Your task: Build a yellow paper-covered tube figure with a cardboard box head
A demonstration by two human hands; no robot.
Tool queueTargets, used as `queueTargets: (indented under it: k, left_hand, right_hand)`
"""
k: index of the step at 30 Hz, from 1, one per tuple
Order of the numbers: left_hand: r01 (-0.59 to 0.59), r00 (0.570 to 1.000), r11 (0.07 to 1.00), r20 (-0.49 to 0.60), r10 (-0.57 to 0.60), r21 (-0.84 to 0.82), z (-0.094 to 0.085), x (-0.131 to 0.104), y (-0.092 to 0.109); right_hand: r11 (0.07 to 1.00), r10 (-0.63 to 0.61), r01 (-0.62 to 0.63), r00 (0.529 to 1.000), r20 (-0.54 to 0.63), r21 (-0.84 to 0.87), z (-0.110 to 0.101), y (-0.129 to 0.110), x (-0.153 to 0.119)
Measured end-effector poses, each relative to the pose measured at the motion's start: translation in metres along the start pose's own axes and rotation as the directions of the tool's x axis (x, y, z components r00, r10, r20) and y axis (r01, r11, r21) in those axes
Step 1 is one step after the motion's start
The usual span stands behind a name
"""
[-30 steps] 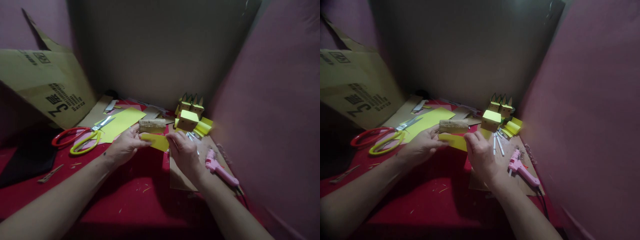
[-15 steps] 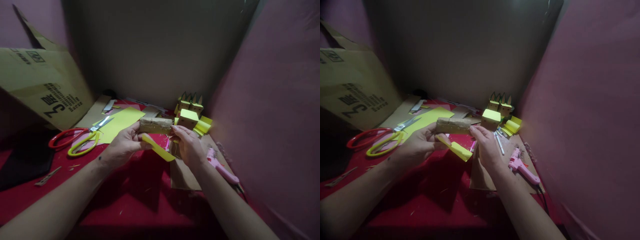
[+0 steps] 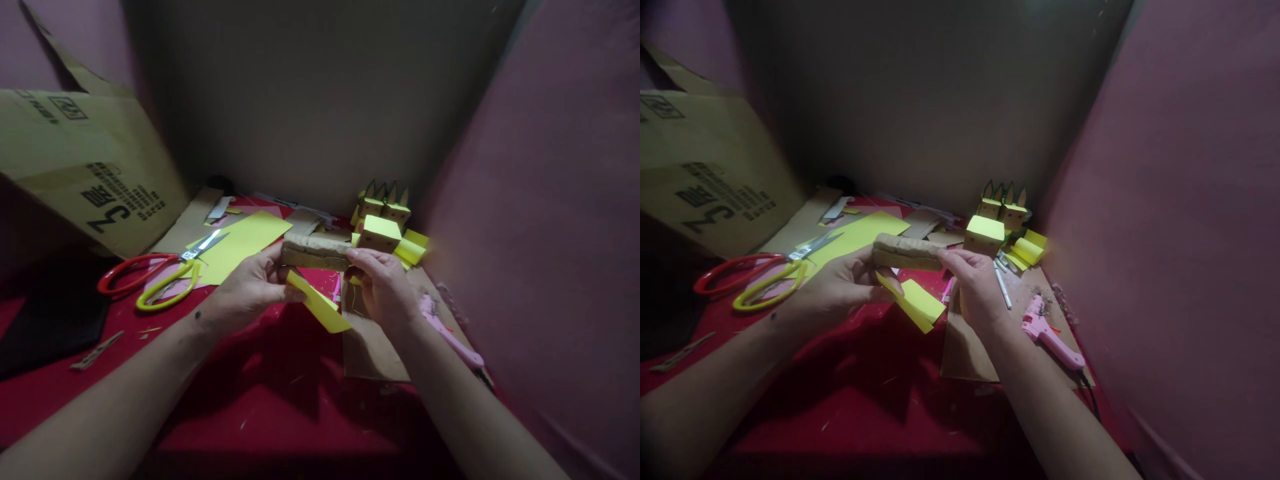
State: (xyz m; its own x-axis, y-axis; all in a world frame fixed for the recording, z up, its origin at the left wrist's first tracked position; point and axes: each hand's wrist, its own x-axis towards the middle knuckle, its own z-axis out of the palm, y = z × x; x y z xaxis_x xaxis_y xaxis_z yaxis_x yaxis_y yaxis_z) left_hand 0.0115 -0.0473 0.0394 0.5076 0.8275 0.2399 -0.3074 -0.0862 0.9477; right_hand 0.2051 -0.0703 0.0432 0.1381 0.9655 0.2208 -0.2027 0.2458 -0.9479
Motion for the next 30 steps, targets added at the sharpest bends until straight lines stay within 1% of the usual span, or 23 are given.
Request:
queueTargets:
  k: [2,4,7,9,11,14,20,22,27,30]
  left_hand:
    - [0.023,1.000,1.000,0.001,-0.023,0.003,0.000,0.000,0.000]
    - [0.043,0.999,0.999,-0.014,-0.043,-0.012,0.000,0.000,0.000]
    - [0.029,0.994,0.997,-0.098,-0.036,-0.074,-0.001,0.001,0.000]
    - [0.004,0.986,0.994,-0.164,-0.023,-0.112,-0.002,0.003,-0.001]
    - [-0.027,0.978,0.991,-0.208,-0.001,-0.132,-0.003,0.004,-0.002]
    - [-0.051,0.970,0.992,-0.241,0.021,-0.117,-0.004,0.005,-0.004]
    - [-0.008,0.959,0.999,-0.283,-0.005,-0.043,-0.004,0.006,-0.008]
    - [0.010,0.950,1.000,-0.310,-0.016,-0.020,-0.006,0.006,-0.009]
    - [0.029,0.939,0.999,-0.343,-0.018,0.026,-0.010,0.008,-0.012]
    - [0.053,0.934,0.997,-0.357,-0.028,0.060,-0.008,0.008,-0.013]
  right_hand:
    - [0.999,0.048,-0.049,0.998,0.033,0.020,0.001,0.000,0.000]
    - [0.994,0.096,-0.098,0.995,0.040,0.047,0.001,0.001,0.001]
    - [0.977,0.168,-0.165,0.986,-0.010,0.133,0.000,0.006,0.004]
    - [0.964,0.190,-0.179,0.981,-0.036,0.195,-0.001,0.011,0.005]
    - [0.961,0.174,-0.163,0.984,-0.030,0.225,0.000,0.015,0.005]
    - [0.967,0.146,-0.140,0.989,-0.014,0.215,0.001,0.019,0.003]
    - [0.985,0.137,-0.141,0.989,0.051,0.099,0.000,0.018,-0.001]
    - [0.987,0.132,-0.136,0.990,0.049,0.088,-0.001,0.018,-0.002]
    - [0.975,0.161,-0.166,0.986,0.040,0.149,0.002,0.015,-0.005]
    - [0.969,0.149,-0.156,0.987,0.053,0.192,0.006,0.014,-0.008]
